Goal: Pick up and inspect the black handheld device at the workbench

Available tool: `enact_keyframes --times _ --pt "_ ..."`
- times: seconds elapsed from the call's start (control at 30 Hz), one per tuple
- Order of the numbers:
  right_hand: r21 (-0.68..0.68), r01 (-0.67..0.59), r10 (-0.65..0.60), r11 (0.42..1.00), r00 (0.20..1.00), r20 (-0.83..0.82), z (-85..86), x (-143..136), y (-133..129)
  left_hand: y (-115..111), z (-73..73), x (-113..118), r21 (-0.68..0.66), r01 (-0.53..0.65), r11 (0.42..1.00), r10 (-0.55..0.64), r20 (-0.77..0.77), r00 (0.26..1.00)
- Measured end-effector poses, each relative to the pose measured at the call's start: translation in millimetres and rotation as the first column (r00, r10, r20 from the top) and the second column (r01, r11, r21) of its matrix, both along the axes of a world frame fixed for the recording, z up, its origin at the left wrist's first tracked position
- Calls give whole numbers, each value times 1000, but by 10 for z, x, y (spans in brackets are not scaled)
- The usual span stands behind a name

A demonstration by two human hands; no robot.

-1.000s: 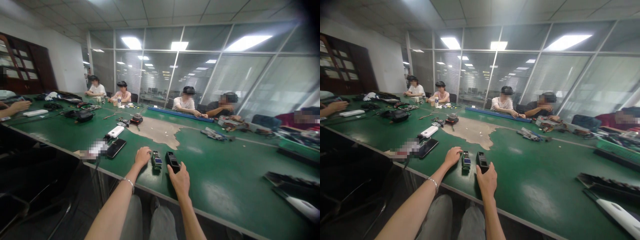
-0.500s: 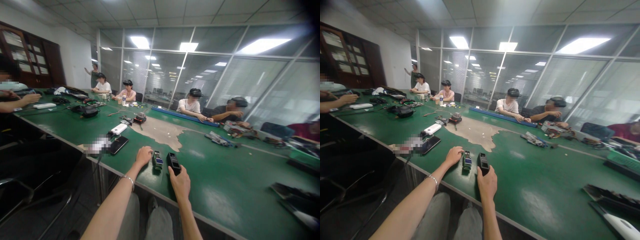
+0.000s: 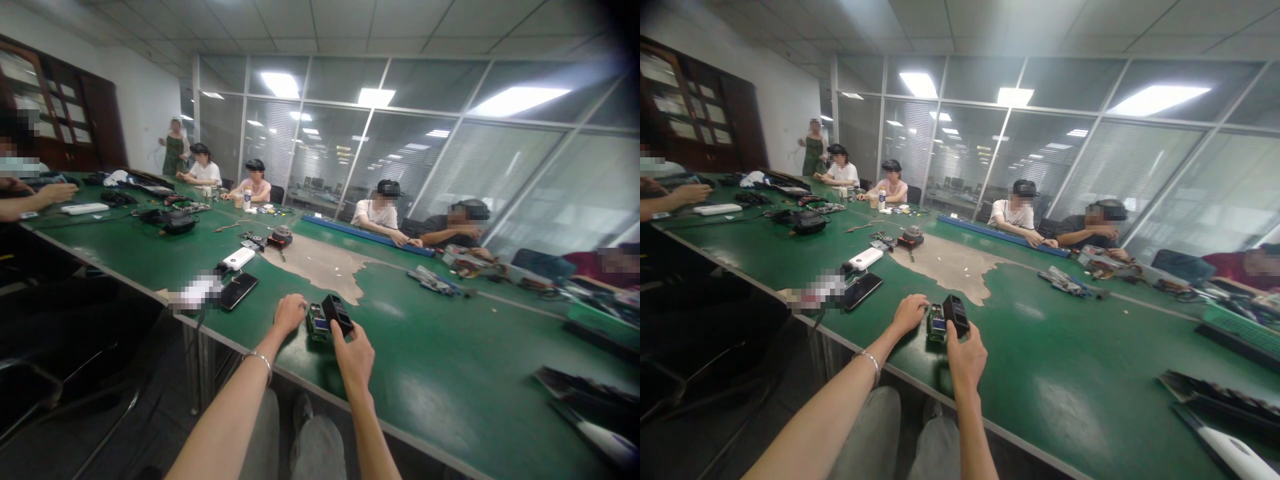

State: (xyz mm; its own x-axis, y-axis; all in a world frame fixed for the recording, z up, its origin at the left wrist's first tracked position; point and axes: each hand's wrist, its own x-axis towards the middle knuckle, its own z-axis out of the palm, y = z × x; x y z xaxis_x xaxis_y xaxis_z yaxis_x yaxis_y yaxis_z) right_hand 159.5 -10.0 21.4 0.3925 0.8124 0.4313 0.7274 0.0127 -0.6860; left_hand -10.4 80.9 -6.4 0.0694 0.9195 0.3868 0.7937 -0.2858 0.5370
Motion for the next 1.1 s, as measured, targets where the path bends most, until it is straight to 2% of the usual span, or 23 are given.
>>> enact_keyframes --times 0.17,0.37,0.53,0.73,0.93,1.1 --pt "-34 -20 22 999 998 61 110 -240 57 -13 11 -10 -5 -10 1000 10 49 999" --pt "-45 -22 27 999 993 118 165 -378 47 -20 39 -40 3 6 1000 -6 66 998" --pt "-114 35 -9 993 974 227 203 -463 -19 -39 78 -38 -12 18 1000 -17 71 997" --pt "-133 69 -24 989 949 314 122 -551 -118 -27 69 -38 -27 23 999 -21 95 995" --pt "-153 79 -29 985 952 305 -12 -559 -147 24 21 -26 -8 35 999 -35 69 997" --pt "-96 55 -26 994 961 276 -87 -564 -110 44 18 -21 -18 40 999 -38 70 997"
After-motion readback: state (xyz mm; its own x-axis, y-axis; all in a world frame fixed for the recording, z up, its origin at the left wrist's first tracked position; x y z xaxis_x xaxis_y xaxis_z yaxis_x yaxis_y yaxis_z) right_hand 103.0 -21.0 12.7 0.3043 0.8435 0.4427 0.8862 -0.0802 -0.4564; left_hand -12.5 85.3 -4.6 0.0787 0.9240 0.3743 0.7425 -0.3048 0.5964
